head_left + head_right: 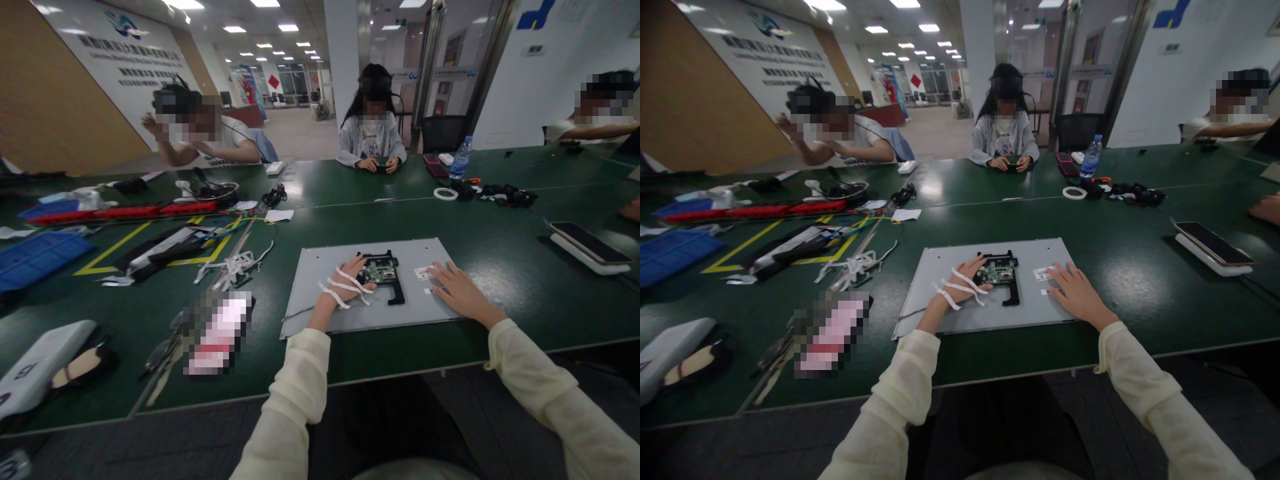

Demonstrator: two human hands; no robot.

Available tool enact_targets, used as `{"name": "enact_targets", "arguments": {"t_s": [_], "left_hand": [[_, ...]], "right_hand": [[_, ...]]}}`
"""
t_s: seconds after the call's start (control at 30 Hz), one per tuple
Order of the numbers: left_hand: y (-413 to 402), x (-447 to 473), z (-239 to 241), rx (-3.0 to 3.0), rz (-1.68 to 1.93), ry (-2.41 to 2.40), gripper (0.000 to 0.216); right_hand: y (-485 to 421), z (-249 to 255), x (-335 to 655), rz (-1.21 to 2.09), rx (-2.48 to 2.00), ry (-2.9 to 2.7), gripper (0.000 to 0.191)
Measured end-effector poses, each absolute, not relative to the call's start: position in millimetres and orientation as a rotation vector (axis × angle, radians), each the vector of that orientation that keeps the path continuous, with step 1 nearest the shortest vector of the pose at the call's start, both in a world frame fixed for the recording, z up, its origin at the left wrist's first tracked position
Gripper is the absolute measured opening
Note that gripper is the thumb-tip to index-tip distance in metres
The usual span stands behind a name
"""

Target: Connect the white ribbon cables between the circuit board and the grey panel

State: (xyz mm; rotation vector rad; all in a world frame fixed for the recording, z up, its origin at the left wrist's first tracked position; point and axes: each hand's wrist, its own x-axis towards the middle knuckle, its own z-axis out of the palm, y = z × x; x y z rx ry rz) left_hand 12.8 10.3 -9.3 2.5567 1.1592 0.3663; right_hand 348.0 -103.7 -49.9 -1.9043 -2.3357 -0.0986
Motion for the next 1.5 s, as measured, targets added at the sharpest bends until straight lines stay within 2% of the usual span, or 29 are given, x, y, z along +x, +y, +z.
{"name": "enact_targets", "arguments": {"t_s": [0.33, 0.93, 1.2, 1.37, 1.5], "left_hand": [[8, 16, -8, 2.537, 0.323, 1.217, 0.083], [13, 29, -15, 2.612, 0.369, 1.185, 0.08], [1, 31, -6, 2.648, 0.514, 1.261, 0.071], [-3, 46, 11, 2.632, 0.691, 1.309, 0.062], [7, 76, 25, 2.567, 0.791, 1.411, 0.055]], "right_hand": [[-101, -55, 352, -0.177, -1.856, -2.332, 0.057], [-102, -54, 348, -0.077, -1.863, -2.242, 0.056], [-110, -43, 344, -0.102, -1.71, -2.021, 0.042], [-91, 9, 303, 0.204, -1.539, -1.91, 0.033], [-51, 33, 263, 0.554, -1.383, -1.791, 0.039]]}}
